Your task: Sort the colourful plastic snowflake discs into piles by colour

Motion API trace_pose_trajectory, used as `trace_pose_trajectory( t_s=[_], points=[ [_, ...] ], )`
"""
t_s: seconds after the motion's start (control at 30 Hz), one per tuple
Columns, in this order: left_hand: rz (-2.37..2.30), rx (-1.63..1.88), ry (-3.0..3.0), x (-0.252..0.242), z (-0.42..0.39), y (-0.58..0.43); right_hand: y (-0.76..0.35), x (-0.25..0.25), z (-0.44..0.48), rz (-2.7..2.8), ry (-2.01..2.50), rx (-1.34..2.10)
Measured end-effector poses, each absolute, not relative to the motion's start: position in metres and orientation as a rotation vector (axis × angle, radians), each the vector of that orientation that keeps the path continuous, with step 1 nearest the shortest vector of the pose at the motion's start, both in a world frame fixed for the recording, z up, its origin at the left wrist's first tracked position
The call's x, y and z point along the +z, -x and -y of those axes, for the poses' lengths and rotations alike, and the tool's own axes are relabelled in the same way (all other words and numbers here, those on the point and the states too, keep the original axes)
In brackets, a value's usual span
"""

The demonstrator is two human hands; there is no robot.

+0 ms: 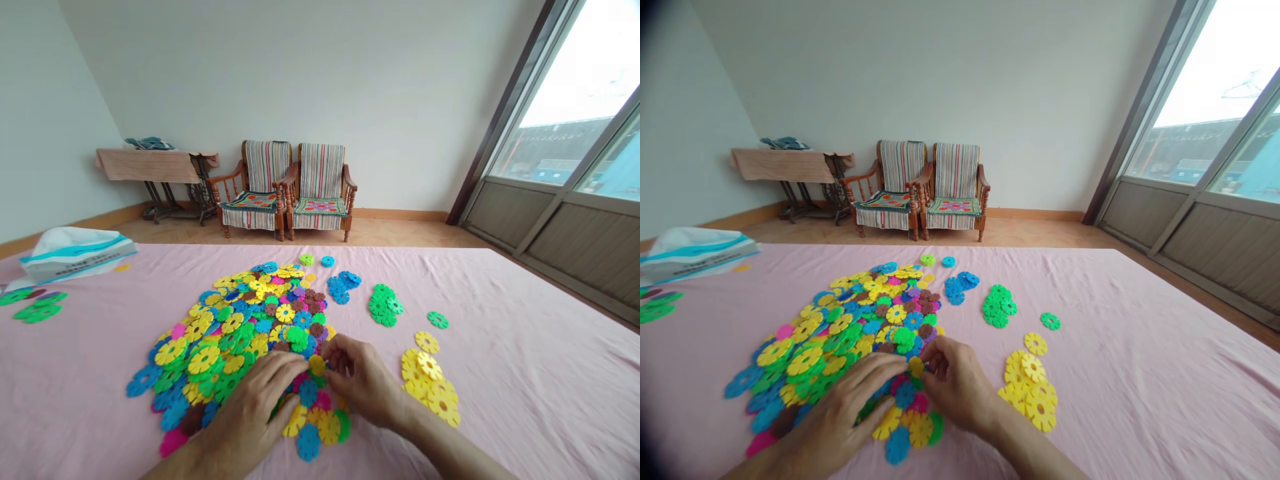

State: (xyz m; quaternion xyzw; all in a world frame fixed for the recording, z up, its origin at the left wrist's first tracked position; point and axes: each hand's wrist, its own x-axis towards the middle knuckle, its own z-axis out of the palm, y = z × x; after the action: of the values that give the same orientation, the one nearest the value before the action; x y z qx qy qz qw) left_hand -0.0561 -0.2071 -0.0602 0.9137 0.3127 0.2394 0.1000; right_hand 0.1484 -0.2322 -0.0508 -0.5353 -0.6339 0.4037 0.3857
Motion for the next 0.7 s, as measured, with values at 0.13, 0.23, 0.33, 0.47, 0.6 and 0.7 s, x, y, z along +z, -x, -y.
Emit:
trace_pose_trajectory(
  t_s=[0.13, 0.23, 0.33, 0.47, 0.6, 0.7],
  points=[
    [-0.930, 0.707, -2.700, -0.060, 0.208, 0.057, -0.151, -0.050, 0.230, 1.588, 1.374, 1.036],
    [-0.953, 0.719, -2.701, -0.061, 0.208, 0.057, -0.150, -0.049, 0.232, 1.597, 1.355, 1.039],
    [-0.935, 0.706, -2.704, -0.061, 0.207, 0.057, -0.147, -0.045, 0.236, 1.643, 1.339, 1.001],
    [-0.893, 0.724, -2.705, -0.063, 0.205, 0.057, -0.147, -0.041, 0.237, 1.682, 1.332, 0.889],
    [-0.860, 0.760, -2.743, -0.065, 0.202, 0.058, -0.166, -0.041, 0.224, 1.575, 1.374, 0.782],
    [-0.842, 0.780, -2.772, -0.066, 0.200, 0.059, -0.196, -0.044, 0.208, 1.470, 1.552, 0.541]
  ],
)
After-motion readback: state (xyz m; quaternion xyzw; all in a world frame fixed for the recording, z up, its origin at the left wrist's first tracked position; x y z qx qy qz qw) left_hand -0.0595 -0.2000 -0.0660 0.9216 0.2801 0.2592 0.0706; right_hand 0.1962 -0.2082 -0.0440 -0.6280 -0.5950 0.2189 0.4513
